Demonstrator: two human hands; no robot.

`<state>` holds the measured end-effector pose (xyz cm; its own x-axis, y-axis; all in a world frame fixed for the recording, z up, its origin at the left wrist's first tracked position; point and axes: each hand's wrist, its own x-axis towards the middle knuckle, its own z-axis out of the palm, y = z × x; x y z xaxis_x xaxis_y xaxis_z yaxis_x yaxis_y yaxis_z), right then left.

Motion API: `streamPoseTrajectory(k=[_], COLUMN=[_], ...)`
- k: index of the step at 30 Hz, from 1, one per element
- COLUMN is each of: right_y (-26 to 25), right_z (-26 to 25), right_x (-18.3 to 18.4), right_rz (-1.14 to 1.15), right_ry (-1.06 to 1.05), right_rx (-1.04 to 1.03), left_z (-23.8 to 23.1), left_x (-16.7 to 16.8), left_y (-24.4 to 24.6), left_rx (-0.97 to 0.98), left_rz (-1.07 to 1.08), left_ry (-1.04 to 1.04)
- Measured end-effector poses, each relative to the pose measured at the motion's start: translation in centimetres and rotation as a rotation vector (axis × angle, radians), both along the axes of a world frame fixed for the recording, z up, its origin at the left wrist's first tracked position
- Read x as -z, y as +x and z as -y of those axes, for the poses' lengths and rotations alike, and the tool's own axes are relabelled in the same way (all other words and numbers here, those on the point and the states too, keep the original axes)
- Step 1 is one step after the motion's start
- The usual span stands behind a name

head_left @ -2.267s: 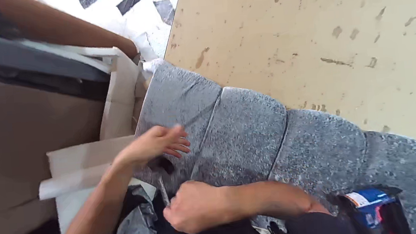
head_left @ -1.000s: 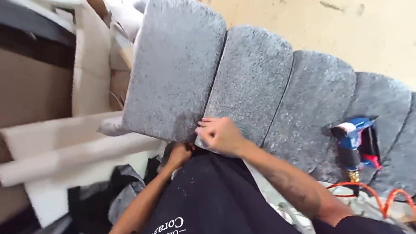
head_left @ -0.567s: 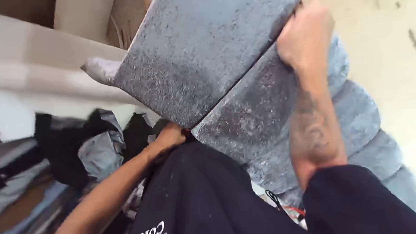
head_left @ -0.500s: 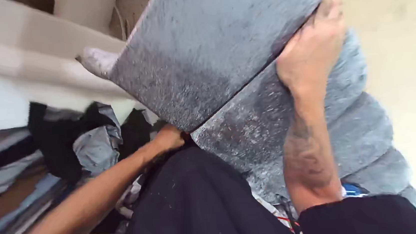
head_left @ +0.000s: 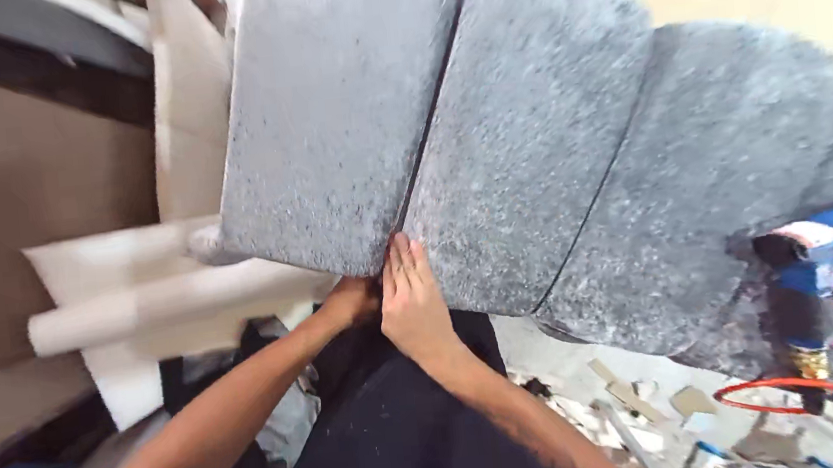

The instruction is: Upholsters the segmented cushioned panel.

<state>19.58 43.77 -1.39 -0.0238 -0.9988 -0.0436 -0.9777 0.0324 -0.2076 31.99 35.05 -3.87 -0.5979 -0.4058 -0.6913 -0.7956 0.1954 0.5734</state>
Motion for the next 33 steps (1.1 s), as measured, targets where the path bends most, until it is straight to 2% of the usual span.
streamPoseTrajectory(k=[2, 5, 6, 7, 10, 12, 14, 17, 20, 21, 23, 24, 25, 27, 28, 29, 31, 32, 33], right_y=[0.2, -2.1, -3.7, -5.6, -13.4, -19.0, -23.9, -26.6, -24.2, -22.3, -16.5, -13.3, -9.9, -2.4, 0.7, 3.2, 7.4, 9.4, 10.6], right_z=[-1.3, -2.2, -1.7, -0.9, 5.4, 11.1, 18.6, 26.4, 27.3, 26.9, 23.6, 21.0, 18.1, 13.8, 12.2, 11.0, 10.1, 10.4, 10.9], right_x=[-0.9, -2.5, -3.4, -4.5, -6.0, -4.0, -1.8, -1.0, -2.3, -3.6, -5.8, -6.3, -6.6, -4.9, -3.2, -1.6, -0.5, 0.0, 0.3], right_rz=[0.051, 0.459, 0.597, 0.632, 0.323, 0.195, 0.142, 0.004, -0.101, -0.148, -0.183, -0.115, 0.008, 0.184, 0.155, 0.019, -0.481, -0.689, -0.805], right_ry=[0.024, -0.028, -0.026, -0.036, -0.161, -0.093, -0.013, 0.153, 0.323, 0.291, 0.071, -0.032, -0.046, 0.141, 0.289, 0.447, 0.775, 0.910, 0.941], right_rx=[-0.067, -0.189, -0.187, -0.143, 0.045, 0.098, 0.090, 0.104, 0.051, 0.029, -0.104, -0.298, -0.568, -1.158, -1.390, -1.529, -1.609, -1.581, -1.547], left_z=[-1.1, -2.4, -2.6, -2.8, -2.5, -4.2, -3.9, -4.1, -5.5, -5.4, -5.6, -6.1, -6.9, -8.5, -9.6, -10.1, -9.8, -9.8, -10.1], left_x=[0.3, 1.0, 1.2, 1.1, 0.9, 1.3, 1.7, 1.8, 1.3, 1.3, 2.0, 2.3, 2.4, 2.4, 2.3, 2.2, 1.5, 1.7, 2.1], left_y=[0.0, -0.1, -0.3, -0.4, -0.8, -0.2, -0.6, -1.2, -1.6, -1.7, -2.1, -2.5, -3.1, -3.5, -3.5, -3.7, -3.5, -3.3, -3.0], left_rx=[-0.116, -0.395, -0.494, -0.569, -0.576, -0.599, -0.696, -0.831, -0.886, -0.913, -0.991, -1.034, -1.082, -1.153, -1.149, -1.109, -1.021, -1.088, -1.165], left_rz=[-0.041, -0.154, -0.197, -0.222, -0.138, -0.148, -0.199, -0.212, -0.193, -0.193, -0.208, -0.223, -0.249, -0.318, -0.347, -0.327, -0.231, -0.229, -0.249], left_ry=[0.002, 0.078, 0.120, 0.176, 0.240, 0.234, 0.226, 0.250, 0.267, 0.264, 0.242, 0.230, 0.207, 0.059, -0.012, -0.035, 0.120, 0.162, 0.176])
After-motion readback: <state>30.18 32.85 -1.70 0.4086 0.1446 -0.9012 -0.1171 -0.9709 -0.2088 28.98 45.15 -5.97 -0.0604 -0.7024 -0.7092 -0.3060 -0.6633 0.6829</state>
